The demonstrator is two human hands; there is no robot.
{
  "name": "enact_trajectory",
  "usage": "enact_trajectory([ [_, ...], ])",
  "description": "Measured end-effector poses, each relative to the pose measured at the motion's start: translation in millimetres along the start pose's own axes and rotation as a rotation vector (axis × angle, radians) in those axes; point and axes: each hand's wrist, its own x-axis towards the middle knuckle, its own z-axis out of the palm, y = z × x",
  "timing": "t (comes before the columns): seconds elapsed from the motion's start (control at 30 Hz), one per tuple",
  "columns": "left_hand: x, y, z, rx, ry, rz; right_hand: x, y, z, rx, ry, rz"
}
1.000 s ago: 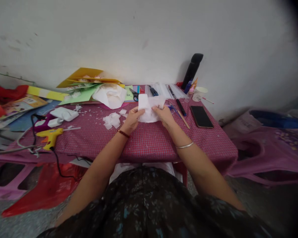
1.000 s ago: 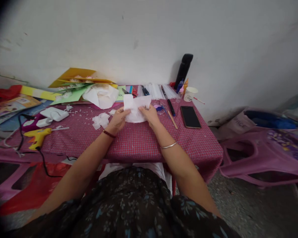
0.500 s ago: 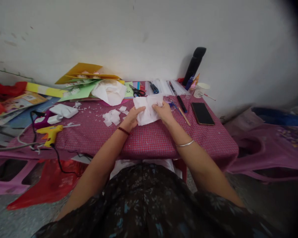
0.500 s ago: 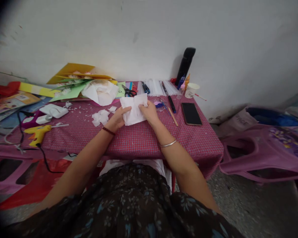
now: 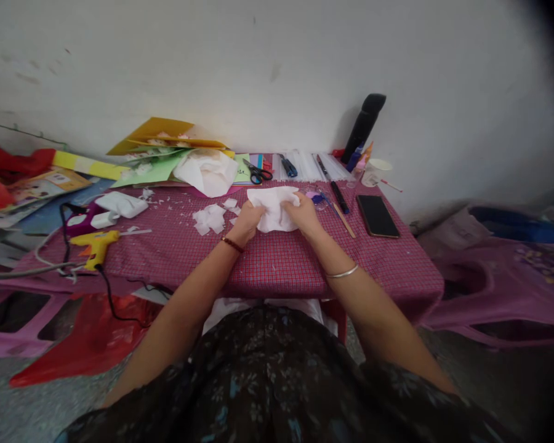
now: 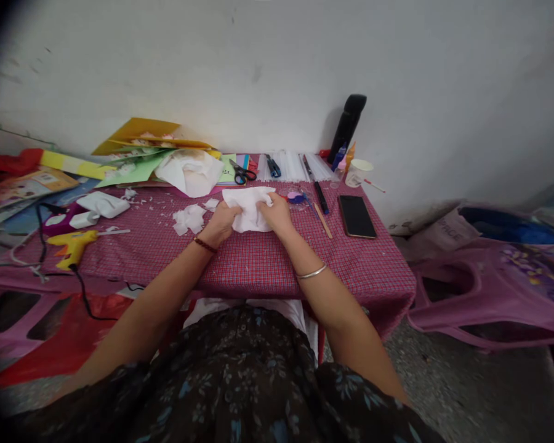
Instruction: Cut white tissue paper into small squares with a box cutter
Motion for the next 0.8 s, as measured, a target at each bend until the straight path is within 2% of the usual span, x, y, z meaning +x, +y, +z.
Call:
enact_trajectory([
  [0.17, 2.6, -0.9, 1.7, -0.011, 0.057, -0.012, -6.1, -3.3, 3.8, -0.010, -0.017, -0.003],
  [0.37, -6.9, 6.5, 6.3, -0.087, -0.089, -0.016, -9.0, -4.4, 5.5, 0.025, -0.034, 0.020],
  [0.43, -7.5, 5.5, 5.8, -0.092, -0.099, -0.016, -9.1, -5.8, 5.4, 0.045, -0.029, 0.024],
  [0.63, -2.5, 1.2, 3.3, -0.107, -0.007, 0.028, -9.9, -9.0, 6.5, 0.101, 0.012, 0.038],
  [0.8, -4.5, -0.3, 3.6, -0.037, 0.073, 0.050, -9.4, -6.8, 7.0, 0.117, 0.048, 0.049],
])
